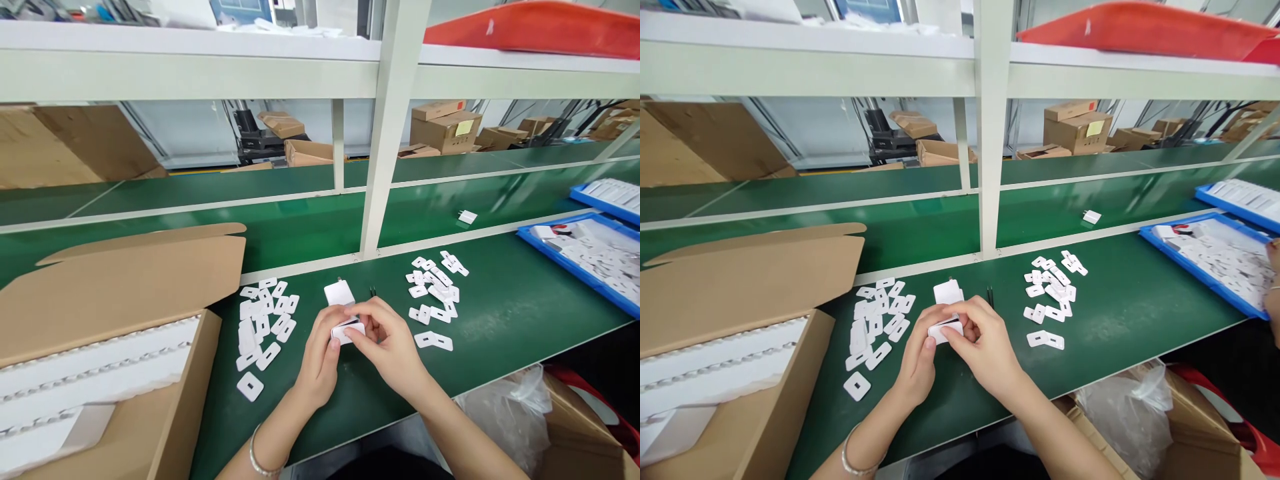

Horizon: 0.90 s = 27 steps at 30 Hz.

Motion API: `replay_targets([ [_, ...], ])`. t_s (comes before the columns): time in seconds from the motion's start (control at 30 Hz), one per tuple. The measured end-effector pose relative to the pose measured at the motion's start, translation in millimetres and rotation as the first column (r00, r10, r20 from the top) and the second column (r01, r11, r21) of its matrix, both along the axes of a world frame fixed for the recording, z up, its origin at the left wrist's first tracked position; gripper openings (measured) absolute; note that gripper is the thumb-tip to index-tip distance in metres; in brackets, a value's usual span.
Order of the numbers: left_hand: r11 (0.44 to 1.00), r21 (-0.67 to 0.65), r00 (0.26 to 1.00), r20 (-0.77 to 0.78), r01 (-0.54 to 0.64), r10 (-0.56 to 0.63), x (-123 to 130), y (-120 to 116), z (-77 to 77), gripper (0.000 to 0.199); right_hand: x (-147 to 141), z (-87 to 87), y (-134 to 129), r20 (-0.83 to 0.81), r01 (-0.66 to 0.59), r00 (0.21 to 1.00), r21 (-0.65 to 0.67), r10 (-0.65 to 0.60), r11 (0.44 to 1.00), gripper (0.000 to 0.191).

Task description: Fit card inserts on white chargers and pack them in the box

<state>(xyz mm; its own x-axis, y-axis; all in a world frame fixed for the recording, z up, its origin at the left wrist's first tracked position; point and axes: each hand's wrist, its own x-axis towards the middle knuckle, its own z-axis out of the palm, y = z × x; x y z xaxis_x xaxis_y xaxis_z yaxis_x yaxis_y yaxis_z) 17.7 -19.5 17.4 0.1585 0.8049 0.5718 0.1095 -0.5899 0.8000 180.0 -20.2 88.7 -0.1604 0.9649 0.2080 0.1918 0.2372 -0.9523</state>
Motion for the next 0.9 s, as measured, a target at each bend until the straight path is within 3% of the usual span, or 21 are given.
replay_targets([
  [0.17, 1.000, 0.025, 0.997, 0.070, 0.019, -0.021, 2.1, -0.6, -1.2, 0.034, 3.2, -13.2, 5.8, -0.043, -0.042, 0.998, -0.170, 0.035, 0.984, 0.049],
  [0.37, 0.999, 0.019, 0.998, 0.041, 0.043, -0.044, 2.5, -2.9, -4.2, 0.035, 2.7, -21.8, -1.3, -0.143, -0.252, 0.964, -0.247, 0.222, 0.936, 0.044],
  [0.5, 0.999, 0.005, 0.998, 0.030, 0.046, -0.046, 2.2, -3.3, -5.1, 0.038, -2.6, -26.5, -4.8, -0.185, -0.233, 0.963, -0.210, 0.195, 0.950, 0.047],
  [0.7, 0.997, 0.007, 0.995, -0.049, -0.082, 0.082, 2.8, -3.1, -4.1, 0.039, -3.3, -36.8, -0.8, -0.171, -0.162, 0.976, -0.138, 0.137, 0.977, 0.046],
  [0.9, 1.000, -0.006, 0.994, -0.108, 0.007, -0.007, 1.4, 0.1, -1.9, 0.036, 1.7, -45.4, 0.1, -0.131, -0.089, 0.989, -0.138, 0.071, 0.986, 0.047],
])
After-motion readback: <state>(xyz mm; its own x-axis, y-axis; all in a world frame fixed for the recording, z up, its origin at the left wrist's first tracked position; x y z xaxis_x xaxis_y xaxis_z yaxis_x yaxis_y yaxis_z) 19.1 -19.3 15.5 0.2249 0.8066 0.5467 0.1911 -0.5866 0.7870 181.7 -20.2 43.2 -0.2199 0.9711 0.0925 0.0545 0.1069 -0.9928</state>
